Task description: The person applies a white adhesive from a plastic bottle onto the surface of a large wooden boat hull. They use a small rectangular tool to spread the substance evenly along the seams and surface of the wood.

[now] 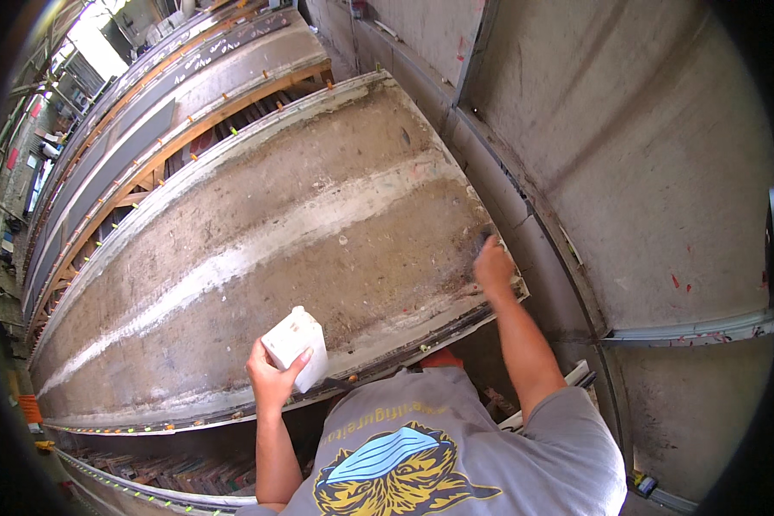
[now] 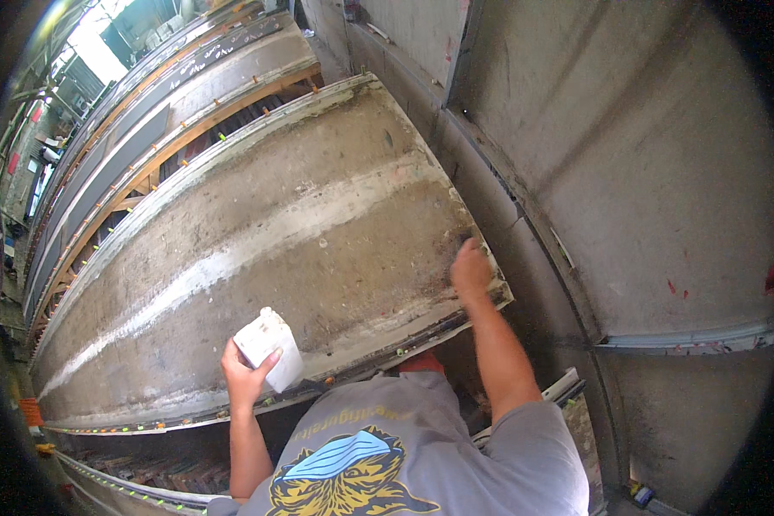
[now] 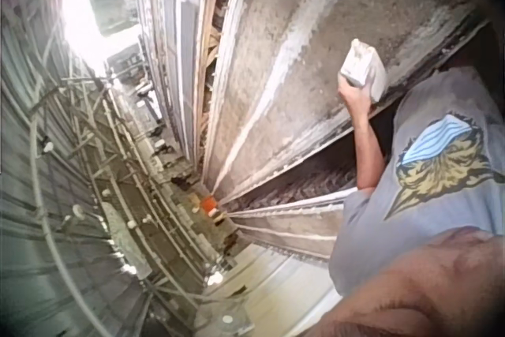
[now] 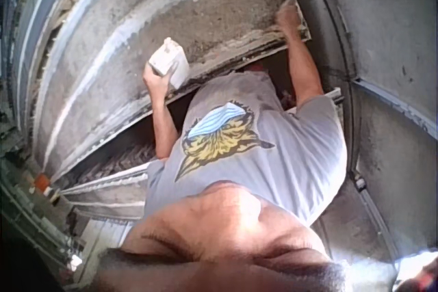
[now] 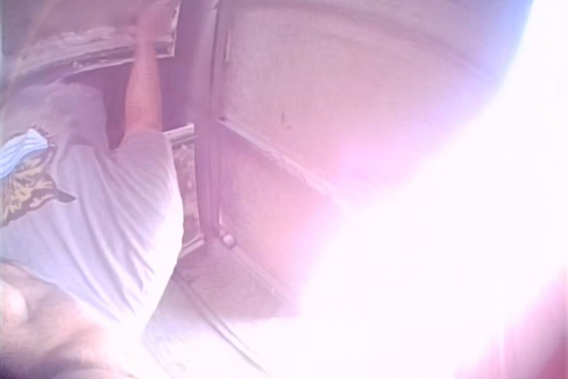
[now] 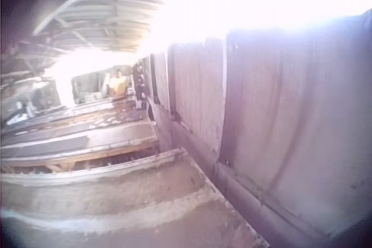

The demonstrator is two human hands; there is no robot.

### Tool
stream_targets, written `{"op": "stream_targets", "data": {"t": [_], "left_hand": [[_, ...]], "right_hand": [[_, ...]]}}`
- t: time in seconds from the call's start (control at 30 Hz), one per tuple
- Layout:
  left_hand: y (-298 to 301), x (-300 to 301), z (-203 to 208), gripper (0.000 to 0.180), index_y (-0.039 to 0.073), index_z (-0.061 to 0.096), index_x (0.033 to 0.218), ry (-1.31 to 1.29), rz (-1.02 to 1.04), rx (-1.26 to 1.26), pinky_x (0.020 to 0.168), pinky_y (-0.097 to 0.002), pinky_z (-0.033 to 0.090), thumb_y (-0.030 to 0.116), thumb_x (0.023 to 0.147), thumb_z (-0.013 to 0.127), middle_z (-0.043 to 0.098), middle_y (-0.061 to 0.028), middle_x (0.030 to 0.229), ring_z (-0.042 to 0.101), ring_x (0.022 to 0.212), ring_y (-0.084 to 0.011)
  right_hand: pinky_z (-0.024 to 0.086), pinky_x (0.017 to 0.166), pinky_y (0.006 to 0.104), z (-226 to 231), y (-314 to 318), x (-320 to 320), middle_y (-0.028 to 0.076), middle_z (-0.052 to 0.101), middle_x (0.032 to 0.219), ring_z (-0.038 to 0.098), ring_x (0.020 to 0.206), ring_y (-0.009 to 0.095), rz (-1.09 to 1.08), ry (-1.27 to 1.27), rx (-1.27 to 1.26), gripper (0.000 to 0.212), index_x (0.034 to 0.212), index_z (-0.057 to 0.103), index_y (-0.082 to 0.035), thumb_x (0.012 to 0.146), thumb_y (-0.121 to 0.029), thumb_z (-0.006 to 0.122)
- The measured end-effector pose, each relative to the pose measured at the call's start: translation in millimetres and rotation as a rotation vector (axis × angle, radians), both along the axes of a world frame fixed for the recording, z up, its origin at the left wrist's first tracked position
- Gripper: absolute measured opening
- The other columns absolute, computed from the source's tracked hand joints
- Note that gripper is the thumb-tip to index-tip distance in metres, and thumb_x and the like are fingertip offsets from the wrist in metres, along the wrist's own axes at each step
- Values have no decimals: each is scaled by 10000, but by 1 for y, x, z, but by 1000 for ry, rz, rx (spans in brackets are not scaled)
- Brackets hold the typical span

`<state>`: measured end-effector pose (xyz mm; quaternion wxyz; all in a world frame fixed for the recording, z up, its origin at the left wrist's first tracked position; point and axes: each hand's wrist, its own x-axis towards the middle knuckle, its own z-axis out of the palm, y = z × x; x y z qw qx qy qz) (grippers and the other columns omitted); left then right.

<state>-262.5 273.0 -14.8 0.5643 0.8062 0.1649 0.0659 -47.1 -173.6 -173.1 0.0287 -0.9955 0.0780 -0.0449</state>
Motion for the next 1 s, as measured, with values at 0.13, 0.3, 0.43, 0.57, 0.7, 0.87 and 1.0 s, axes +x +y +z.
{"op": "stream_targets", "data": {"t": [0.13, 0.3, 0.43, 0.57, 0.7, 0.87, 1.0], "left_hand": [[13, -7, -8, 582, -29, 618, 1210, 3, -14, 11, 958, -378, 539, 98, 728, 919, 729, -136, 1129, 702, 1051, -216], [17, -6, -9, 559, -20, 628, 1163, -27, 18, -32, 901, -372, 557, 127, 721, 937, 740, -133, 1080, 712, 999, -207], [18, -3, -8, 548, -20, 631, 1152, -22, 16, -36, 897, -372, 557, 127, 721, 937, 740, -130, 1074, 712, 997, -207], [15, -2, -14, 547, -19, 632, 1136, -20, 37, -8, 891, -371, 557, 133, 713, 943, 741, -127, 1069, 710, 994, -203], [2, -3, -10, 544, -19, 633, 1124, -24, 73, 3, 884, -371, 557, 143, 709, 947, 740, -125, 1059, 707, 988, -197], [-33, 13, 2, 528, -11, 634, 1135, -19, 156, 25, 908, -372, 555, 114, 716, 930, 740, -122, 1072, 708, 1004, -198], [-82, 30, 4, 550, -30, 622, 1212, -85, 247, -48, 938, -368, 548, 91, 757, 906, 733, -125, 1134, 707, 1045, -201]], "right_hand": [[600, 680, 524, -20, 4, 17, 235, 736, 884, 745, 792, 402, -127, 73, 82, 258, 1151, 569, 58, 954, -101, 522], [609, 674, 509, -9, 100, -35, 211, 747, 926, 750, 819, 392, 280, 153, 9, 323, 1234, 603, 34, 972, -142, 532], [593, 693, 533, -3, 3, 18, 202, 733, 846, 725, 753, 415, 42, 28, 41, 363, 1279, 602, -33, 931, -128, 558], [588, 733, 525, -41, 12, -20, 194, 742, 960, 732, 852, 384, 147, -59, -83, 431, 1349, 606, -78, 919, -110, 588], [593, 808, 483, 22, 19, -8, 183, 732, 1129, 728, 973, 339, 320, 160, 133, 490, 1374, 631, -133, 886, -87, 617], [550, 947, 453, 38, -29, 121, 144, 719, 1248, 697, 1113, 297, 705, -54, 221, 473, 1310, 686, -160, 863, -30, 602], [517, 1010, 453, -13, -36, 164, 145, 704, 1291, 669, 1192, 318, 910, -85, 162, 534, 1339, 670, -160, 837, 9, 601]]}}
